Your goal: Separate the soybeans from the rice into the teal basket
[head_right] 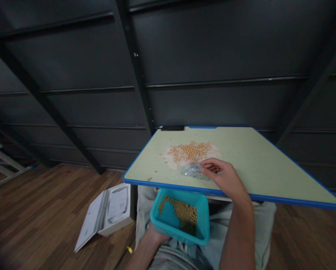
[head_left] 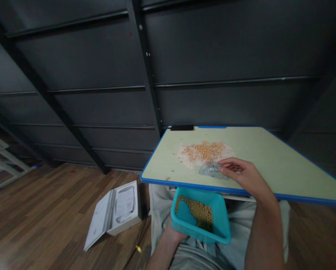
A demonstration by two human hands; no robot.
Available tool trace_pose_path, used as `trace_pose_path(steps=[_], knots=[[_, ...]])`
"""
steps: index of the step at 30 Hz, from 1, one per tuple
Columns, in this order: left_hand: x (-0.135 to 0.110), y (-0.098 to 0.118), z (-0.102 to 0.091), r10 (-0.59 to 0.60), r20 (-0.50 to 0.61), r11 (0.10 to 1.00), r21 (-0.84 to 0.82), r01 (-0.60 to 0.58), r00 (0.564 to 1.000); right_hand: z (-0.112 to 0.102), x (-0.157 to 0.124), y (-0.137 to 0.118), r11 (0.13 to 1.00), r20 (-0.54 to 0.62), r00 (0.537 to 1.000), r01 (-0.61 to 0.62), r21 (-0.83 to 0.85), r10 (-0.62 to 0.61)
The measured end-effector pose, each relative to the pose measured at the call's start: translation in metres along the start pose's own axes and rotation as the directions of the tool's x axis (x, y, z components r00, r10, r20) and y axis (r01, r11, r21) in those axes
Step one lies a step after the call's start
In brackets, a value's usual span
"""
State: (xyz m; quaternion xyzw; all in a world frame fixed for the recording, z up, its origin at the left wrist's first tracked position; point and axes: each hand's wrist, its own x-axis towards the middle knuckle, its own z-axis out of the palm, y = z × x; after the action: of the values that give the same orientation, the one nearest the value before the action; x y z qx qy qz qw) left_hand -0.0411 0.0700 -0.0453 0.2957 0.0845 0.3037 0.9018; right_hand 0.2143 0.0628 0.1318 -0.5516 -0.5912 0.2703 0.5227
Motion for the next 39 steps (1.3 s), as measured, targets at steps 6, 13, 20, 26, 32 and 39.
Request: trace_pose_path(steps=[6,13,20,26,32,39], knots=[[-0.004,0.005,0.013,0.054,0.031,0.998,-0.027,-0.053,0.998,0.004,0.006,0.015,1.000,-0.199,0.980,0.004,-0.022,-0.008],[-0.005,0.010,0.021,0.035,0.062,0.999,-0.021,-0.034,0.997,-0.001,0.009,0.026,0.993,-0.314,0.948,0.023,-0.120,-0.060],[-0.006,0.010,0.021,0.023,0.061,1.000,-0.022,-0.022,0.998,-0.002,0.008,0.023,0.997,-0.438,0.897,0.030,-0.067,-0.057],[-0.005,0.011,0.024,0.032,0.053,0.999,-0.028,-0.030,0.998,-0.003,0.007,0.019,1.000,-0.508,0.861,0.018,-0.023,-0.027],[-0.005,0.010,0.023,0.026,0.043,0.999,-0.023,-0.025,0.999,-0.003,0.007,0.021,0.998,-0.373,0.927,0.034,-0.047,-0.049],[-0.005,0.011,0.020,0.028,0.037,1.000,-0.015,-0.027,0.999,-0.001,0.006,0.019,0.999,-0.312,0.949,0.033,-0.040,-0.043]])
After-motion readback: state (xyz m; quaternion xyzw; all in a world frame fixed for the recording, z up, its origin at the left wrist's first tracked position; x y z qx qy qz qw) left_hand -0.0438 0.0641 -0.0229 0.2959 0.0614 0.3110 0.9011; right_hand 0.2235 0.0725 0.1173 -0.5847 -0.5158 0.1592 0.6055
